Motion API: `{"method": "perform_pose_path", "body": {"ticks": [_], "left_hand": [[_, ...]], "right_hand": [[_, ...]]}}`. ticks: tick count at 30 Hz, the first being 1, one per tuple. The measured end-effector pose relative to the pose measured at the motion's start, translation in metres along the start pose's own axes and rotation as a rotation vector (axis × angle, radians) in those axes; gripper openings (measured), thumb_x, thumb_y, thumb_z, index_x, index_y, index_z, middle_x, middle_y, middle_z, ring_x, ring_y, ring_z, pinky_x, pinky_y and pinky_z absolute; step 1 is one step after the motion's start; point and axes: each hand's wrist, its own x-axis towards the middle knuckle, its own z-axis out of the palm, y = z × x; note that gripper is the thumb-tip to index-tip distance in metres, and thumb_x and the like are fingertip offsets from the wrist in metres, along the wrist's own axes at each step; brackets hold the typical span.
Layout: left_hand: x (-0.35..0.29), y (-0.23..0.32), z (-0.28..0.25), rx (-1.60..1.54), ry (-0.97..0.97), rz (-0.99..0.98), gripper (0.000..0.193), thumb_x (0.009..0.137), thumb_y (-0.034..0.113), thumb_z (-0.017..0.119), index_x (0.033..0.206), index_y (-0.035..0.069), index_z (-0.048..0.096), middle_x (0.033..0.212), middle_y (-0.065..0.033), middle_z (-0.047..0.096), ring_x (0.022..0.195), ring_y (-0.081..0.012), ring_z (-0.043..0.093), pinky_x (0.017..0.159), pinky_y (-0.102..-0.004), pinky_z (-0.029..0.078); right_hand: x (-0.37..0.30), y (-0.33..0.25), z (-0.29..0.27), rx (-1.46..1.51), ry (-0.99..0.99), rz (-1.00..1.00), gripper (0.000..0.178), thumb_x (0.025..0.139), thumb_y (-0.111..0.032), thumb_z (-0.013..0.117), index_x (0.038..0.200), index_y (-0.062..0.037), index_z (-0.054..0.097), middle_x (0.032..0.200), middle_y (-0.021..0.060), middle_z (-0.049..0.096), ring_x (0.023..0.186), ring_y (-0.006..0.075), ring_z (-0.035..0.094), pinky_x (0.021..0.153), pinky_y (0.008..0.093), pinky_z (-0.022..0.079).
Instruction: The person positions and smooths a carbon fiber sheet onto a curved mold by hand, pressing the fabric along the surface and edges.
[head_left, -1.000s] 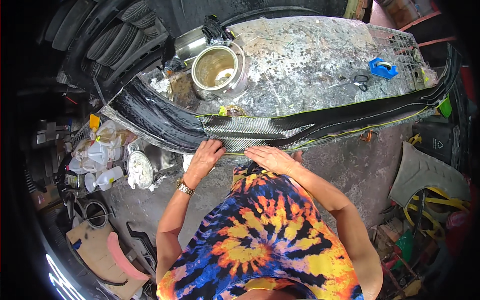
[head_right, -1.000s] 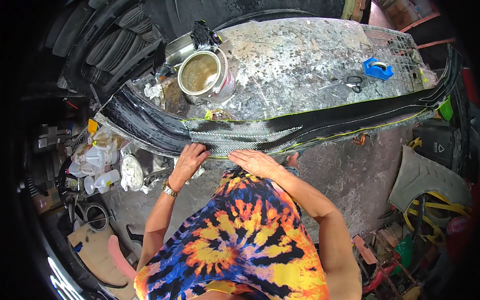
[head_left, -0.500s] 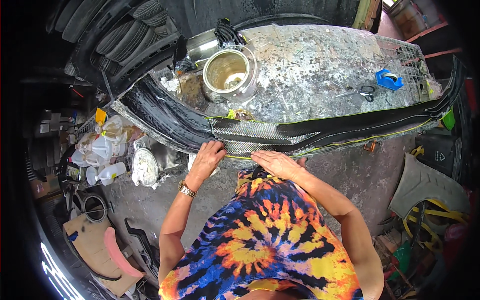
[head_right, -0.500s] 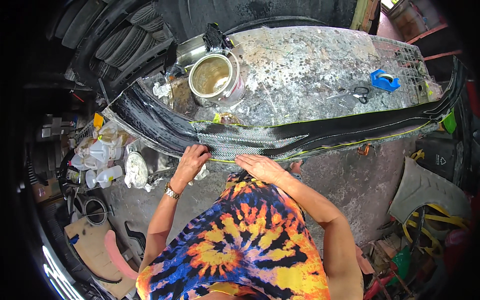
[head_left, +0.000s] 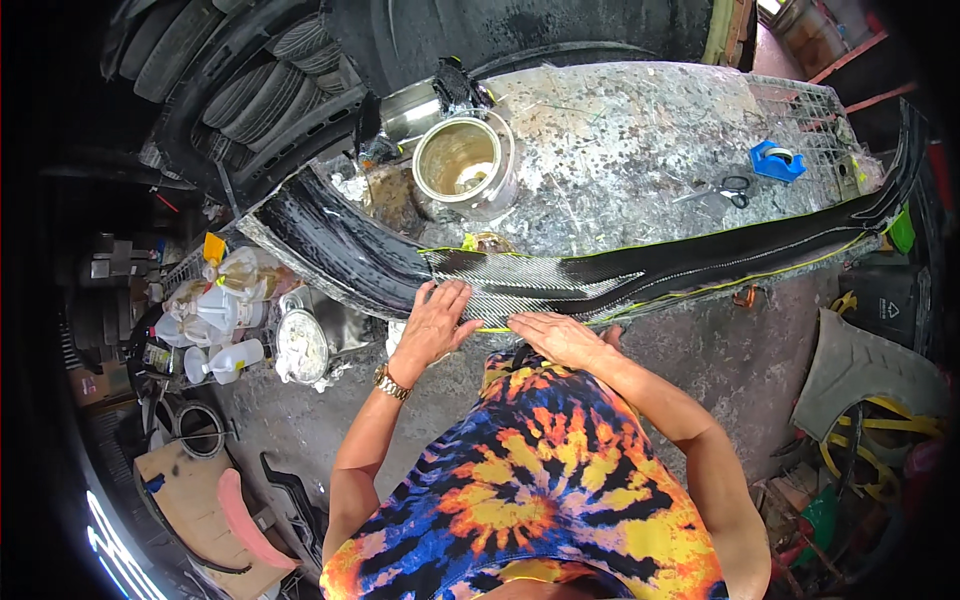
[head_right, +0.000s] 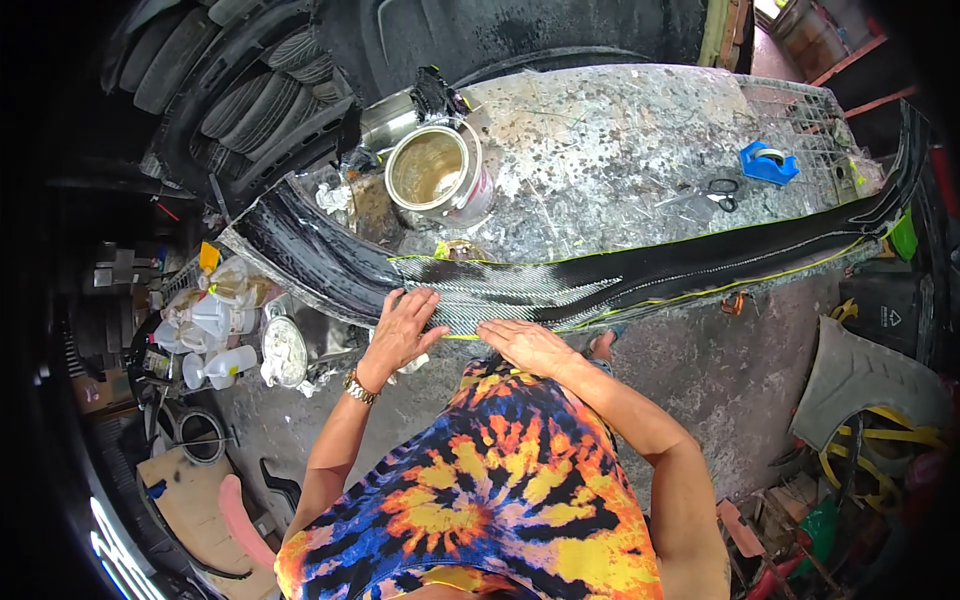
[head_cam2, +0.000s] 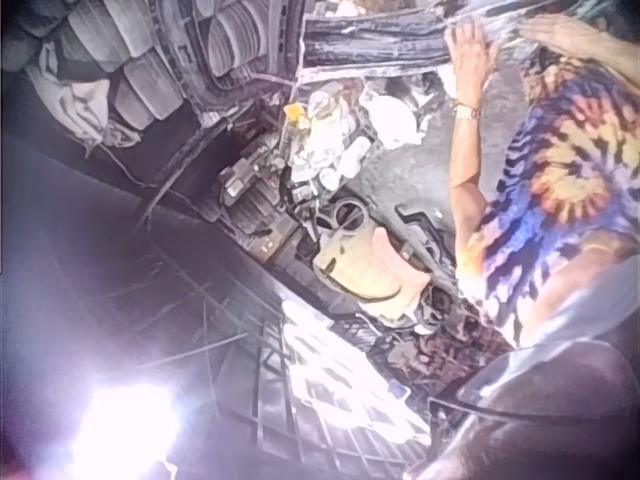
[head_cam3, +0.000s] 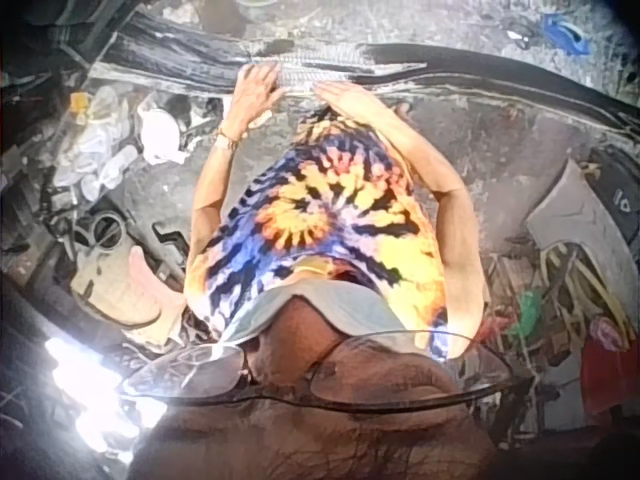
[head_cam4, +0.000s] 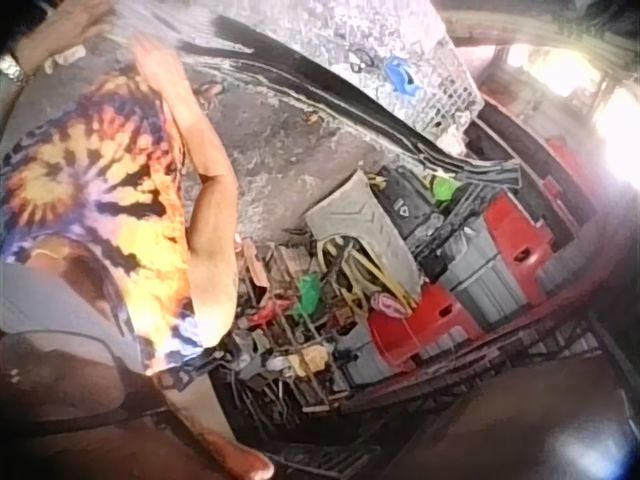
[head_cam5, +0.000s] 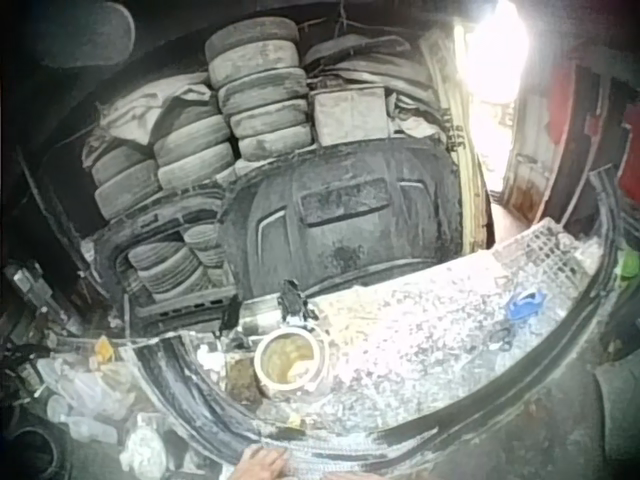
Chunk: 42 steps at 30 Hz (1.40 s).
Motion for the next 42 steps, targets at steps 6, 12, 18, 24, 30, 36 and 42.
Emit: {"method": "perform_pose_path", "body": {"ticks": [6,12,18,24,30,36,42], "left_hand": [[0.005,-0.010,0.007,-0.010,-0.003,0.034,0.060,0.095,0.048,0.057,0.128,-0.001,0.059,0.131,-0.0157,0.060,0.127,-0.0282,0.053,0.113,-0.0495,0.029],[0.000,-0.018,0.006,-0.009,0.004,0.034,0.056,0.094,0.047,0.059,0.126,0.001,0.061,0.130,-0.0149,0.062,0.124,-0.0271,0.057,0.114,-0.0504,0.029],[0.005,-0.016,0.008,-0.003,-0.054,0.023,0.053,0.095,0.046,0.057,0.130,0.006,0.060,0.133,-0.0115,0.060,0.126,-0.0246,0.055,0.115,-0.0497,0.027],[0.031,-0.036,-0.025,-0.017,0.192,0.022,0.039,0.085,0.022,0.071,0.119,0.006,0.063,0.121,-0.0098,0.061,0.113,-0.0297,0.056,0.094,-0.0414,0.042],[0.056,-0.067,-0.032,0.041,0.112,0.024,0.016,0.087,0.016,0.068,0.100,0.005,0.066,0.105,-0.0065,0.061,0.104,-0.0260,0.056,0.089,-0.0402,0.041],[0.066,-0.068,-0.033,0.043,0.169,0.056,0.008,0.089,0.013,0.065,0.088,0.005,0.063,0.095,-0.0064,0.060,0.095,-0.0267,0.056,0.084,-0.0405,0.042],[0.065,-0.071,-0.033,0.017,0.144,0.024,0.009,0.089,0.014,0.063,0.093,0.005,0.063,0.095,-0.0079,0.058,0.096,-0.0270,0.056,0.083,-0.0402,0.043]], "right_hand": [[-0.001,-0.002,-0.001,0.025,-0.007,0.047,0.042,0.097,-0.014,0.045,0.136,-0.0010,0.052,0.142,0.0172,0.054,0.131,0.0306,0.053,0.111,0.0397,0.042],[0.012,-0.014,-0.015,0.028,0.121,-0.001,0.045,0.093,-0.015,0.058,0.135,-0.0019,0.053,0.142,0.0166,0.053,0.133,0.0309,0.050,0.113,0.0422,0.038],[0.033,-0.010,-0.018,0.082,0.146,0.260,0.046,0.095,-0.022,0.059,0.135,0.0005,0.050,0.136,0.0207,0.056,0.127,0.0355,0.054,0.109,0.0428,0.042],[0.033,-0.001,-0.005,0.055,0.193,0.223,0.047,0.095,-0.022,0.059,0.135,0.0011,0.050,0.134,0.0216,0.058,0.126,0.0361,0.055,0.108,0.0428,0.043],[0.033,0.000,-0.003,0.045,0.184,0.189,0.047,0.095,-0.021,0.058,0.136,0.0005,0.049,0.140,0.0195,0.054,0.129,0.0346,0.052,0.110,0.0421,0.041],[0.034,0.000,0.003,-0.005,0.181,0.194,0.048,0.096,-0.023,0.055,0.138,-0.0012,0.048,0.143,0.0170,0.052,0.133,0.0316,0.049,0.113,0.0434,0.038],[0.035,-0.004,0.009,-0.090,0.199,0.215,0.047,0.096,-0.021,0.055,0.139,-0.0026,0.049,0.144,0.0152,0.051,0.134,0.0305,0.047,0.113,0.0447,0.037]]}}
